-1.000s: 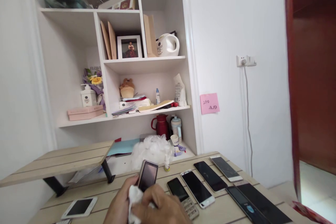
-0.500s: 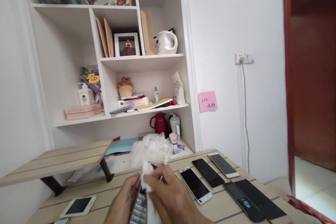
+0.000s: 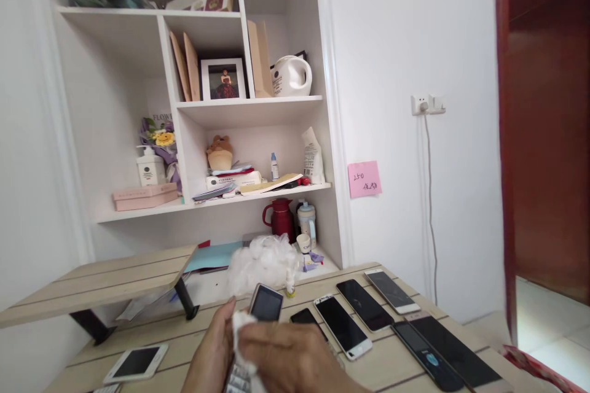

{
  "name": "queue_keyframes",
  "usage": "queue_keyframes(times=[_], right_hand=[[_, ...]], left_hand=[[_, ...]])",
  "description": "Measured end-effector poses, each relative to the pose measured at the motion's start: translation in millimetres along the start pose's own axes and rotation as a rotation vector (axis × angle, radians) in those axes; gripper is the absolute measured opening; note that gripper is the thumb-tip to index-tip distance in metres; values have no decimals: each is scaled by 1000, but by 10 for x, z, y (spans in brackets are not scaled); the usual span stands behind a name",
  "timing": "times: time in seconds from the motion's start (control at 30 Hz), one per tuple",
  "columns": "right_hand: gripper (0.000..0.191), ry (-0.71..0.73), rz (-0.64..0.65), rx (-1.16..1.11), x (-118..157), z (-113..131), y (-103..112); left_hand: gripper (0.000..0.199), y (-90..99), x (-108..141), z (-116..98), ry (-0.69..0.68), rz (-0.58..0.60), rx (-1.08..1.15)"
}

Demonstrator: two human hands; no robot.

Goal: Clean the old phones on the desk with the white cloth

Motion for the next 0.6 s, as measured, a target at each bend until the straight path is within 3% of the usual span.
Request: queue_keyframes(times=[0.07,0.13,0.3,0.33,0.4,0.5,0.6], right_hand=[[34,-21,-142,30,-2,-68,251],[35,-46,-155,26,-19,-90,337],[15,17,278,-62,-56,163,-65],[15,24,316,-67,-46,181,-108],[19,12,238,-76,-50,122,-50],[33,-9,-44,-48,-26,-38,191],[30,11,-37,-30,-9,-21,162]], left_hand=[[38,-79,13,18,5,69,30],[40,-115,35,14,7,101,37],[42,45,40,-91,-26,-26,-38],[40,78,33,-102,-27,-53,-44],[36,97,10,-116,-39,-66,-25],[27,84,-14,-155,-90,-62,34],[20,138,-9,-192,-116,-118,48]])
Point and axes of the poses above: each hand's wrist, its own x-axis away from the middle knuckle, its own y-axis out of the back of the hand, z = x × y, the point moved 10 cm from there along -x, towards the middle knuckle, and after that the axes turned 8 degrees about -y, right-handed, at the moved point
